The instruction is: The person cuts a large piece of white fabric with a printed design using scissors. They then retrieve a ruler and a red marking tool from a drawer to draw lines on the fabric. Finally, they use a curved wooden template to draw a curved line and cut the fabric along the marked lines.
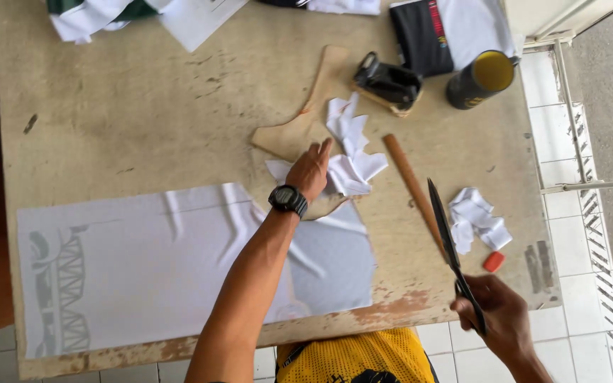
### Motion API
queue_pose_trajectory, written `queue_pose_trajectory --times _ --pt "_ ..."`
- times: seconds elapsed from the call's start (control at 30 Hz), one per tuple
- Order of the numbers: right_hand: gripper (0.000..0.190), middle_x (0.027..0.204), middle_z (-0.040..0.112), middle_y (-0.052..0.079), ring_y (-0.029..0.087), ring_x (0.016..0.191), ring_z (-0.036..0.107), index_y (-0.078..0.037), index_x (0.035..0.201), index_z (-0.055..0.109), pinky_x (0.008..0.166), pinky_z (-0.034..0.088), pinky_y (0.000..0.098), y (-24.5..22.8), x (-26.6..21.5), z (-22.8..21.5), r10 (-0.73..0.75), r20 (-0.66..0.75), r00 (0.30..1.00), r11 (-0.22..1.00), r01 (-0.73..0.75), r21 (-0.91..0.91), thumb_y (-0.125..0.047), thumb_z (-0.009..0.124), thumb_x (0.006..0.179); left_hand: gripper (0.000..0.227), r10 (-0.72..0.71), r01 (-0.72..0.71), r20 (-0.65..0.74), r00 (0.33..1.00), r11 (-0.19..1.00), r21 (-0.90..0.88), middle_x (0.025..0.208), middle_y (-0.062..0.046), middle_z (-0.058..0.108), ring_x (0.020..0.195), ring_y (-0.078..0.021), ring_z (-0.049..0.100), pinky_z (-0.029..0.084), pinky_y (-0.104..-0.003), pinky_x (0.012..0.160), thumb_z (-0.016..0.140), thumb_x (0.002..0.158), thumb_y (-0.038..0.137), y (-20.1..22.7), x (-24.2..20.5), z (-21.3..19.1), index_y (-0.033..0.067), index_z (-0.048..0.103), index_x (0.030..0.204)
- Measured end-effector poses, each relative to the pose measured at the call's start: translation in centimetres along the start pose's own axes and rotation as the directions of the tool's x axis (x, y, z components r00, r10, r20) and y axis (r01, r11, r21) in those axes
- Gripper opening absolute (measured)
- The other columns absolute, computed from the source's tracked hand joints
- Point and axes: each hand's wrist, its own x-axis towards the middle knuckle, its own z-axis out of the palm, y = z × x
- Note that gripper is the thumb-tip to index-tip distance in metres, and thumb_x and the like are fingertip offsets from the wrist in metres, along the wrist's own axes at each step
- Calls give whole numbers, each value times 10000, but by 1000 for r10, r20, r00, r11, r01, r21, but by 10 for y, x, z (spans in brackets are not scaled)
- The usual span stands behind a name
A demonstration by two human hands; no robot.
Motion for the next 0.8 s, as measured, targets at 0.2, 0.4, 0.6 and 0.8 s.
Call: queue_pose_trajectory --times 0.2,0.4,0.6,0.8 --pt "587 603 764 339 301 493 618 178 1213 755 402 483 382 58 13 -99 216 -88 972 968 -202 147 142 917 650 1129 7 -3 15 1000 966 -260 1710 -281 355 1439 -469 587 513 -497 1173 1133 472 198 -10 83 27 241 682 1507" --pt "691 844 793 200 174 548 754 98 1232 679 391 633 230 47 33 -187 -182 -137 974 965 203 167 -265 916 694 342 -18 38 76 997 964 -265 1201 -170 750 1054 -393 717 560 -513 885 727 937 -31 174 44 -100 59 674 1263" --pt "616 769 688 210 203 511 615 90 1155 629 402 523 260 48 58 -214 -117 -263 958 967 170 188 -275 898 738 656 37 -4 263 964 992 -125 1666 -315 402 1468 -451 466 528 -572 1143 603 1064 344 337 13 25 8 476 1612" --pt "627 754 704 163 153 478 631 72 1198 681 369 513 234 57 60 -225 -177 -260 949 929 248 274 -308 912 755 324 171 -172 -22 985 981 -90 1238 -197 650 1044 -426 656 570 -508 896 597 960 88 299 20 126 81 690 1270"
